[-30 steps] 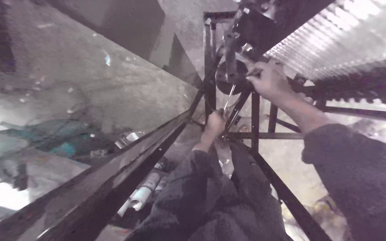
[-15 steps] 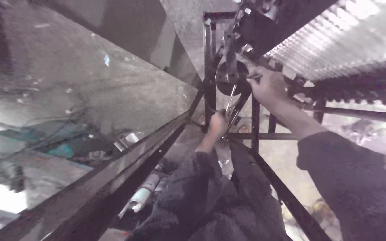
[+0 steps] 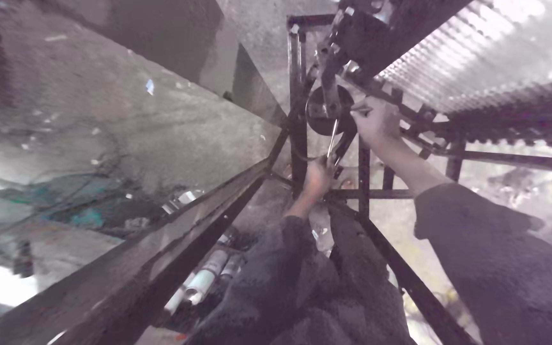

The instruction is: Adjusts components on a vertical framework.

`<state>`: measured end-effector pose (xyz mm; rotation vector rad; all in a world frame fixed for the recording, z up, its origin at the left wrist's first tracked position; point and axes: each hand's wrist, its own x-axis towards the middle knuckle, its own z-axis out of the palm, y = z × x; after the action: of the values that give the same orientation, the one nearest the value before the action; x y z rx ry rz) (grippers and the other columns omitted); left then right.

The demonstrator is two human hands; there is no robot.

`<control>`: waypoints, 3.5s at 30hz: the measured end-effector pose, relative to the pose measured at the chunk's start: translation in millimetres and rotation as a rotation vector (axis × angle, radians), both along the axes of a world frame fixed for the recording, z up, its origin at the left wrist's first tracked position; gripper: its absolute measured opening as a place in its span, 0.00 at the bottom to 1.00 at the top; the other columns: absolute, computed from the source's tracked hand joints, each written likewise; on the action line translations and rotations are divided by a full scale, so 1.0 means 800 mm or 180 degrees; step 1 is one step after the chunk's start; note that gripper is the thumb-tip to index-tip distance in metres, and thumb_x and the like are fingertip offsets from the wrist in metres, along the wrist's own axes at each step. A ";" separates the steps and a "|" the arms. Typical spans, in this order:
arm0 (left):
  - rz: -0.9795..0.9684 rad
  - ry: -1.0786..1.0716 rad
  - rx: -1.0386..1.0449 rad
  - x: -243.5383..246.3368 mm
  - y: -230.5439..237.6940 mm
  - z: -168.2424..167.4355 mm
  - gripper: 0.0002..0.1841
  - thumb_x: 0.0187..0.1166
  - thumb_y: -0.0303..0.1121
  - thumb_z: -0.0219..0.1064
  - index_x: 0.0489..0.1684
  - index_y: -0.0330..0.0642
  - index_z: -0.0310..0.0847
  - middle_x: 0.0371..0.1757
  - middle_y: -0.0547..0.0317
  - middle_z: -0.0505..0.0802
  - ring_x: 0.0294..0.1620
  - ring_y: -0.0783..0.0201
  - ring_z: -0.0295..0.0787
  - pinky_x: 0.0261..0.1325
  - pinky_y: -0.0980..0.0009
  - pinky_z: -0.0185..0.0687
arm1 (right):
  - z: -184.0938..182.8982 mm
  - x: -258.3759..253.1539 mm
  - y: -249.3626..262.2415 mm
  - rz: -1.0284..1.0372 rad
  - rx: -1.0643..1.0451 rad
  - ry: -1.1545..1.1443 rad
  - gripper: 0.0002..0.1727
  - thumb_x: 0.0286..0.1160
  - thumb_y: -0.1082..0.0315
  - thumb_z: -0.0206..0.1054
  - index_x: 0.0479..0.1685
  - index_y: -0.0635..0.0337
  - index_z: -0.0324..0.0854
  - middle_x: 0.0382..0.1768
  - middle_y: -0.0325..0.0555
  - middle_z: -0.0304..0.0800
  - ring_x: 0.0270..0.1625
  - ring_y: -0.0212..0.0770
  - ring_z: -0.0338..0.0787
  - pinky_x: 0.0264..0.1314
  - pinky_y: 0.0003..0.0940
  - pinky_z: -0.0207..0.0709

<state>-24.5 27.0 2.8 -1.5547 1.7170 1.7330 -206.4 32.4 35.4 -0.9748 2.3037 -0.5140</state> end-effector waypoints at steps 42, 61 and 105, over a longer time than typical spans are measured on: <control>0.0312 0.0020 0.0393 0.003 -0.008 -0.003 0.23 0.93 0.50 0.53 0.58 0.37 0.83 0.30 0.52 0.87 0.25 0.62 0.82 0.35 0.63 0.85 | -0.021 -0.028 0.010 0.0879 -0.0474 0.0141 0.18 0.89 0.57 0.60 0.60 0.57 0.90 0.65 0.51 0.90 0.70 0.51 0.87 0.78 0.51 0.74; 0.0688 0.0177 0.0348 -0.004 0.004 -0.003 0.23 0.94 0.48 0.52 0.58 0.36 0.82 0.26 0.55 0.84 0.21 0.64 0.79 0.30 0.66 0.83 | -0.024 -0.019 -0.011 0.1190 -0.0027 0.0467 0.17 0.90 0.60 0.58 0.59 0.58 0.89 0.59 0.58 0.91 0.66 0.60 0.89 0.71 0.58 0.77; 0.1069 0.0673 0.0648 -0.002 0.003 -0.009 0.19 0.93 0.43 0.54 0.67 0.37 0.79 0.32 0.53 0.87 0.22 0.65 0.82 0.28 0.68 0.85 | -0.038 -0.011 0.002 0.1073 -0.0358 0.0701 0.15 0.89 0.61 0.59 0.55 0.61 0.87 0.54 0.56 0.92 0.61 0.57 0.91 0.66 0.55 0.82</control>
<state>-26.5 29.5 -4.4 -1.6917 1.3656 2.2286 -215.1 34.0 4.6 -1.5064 2.2475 -0.4139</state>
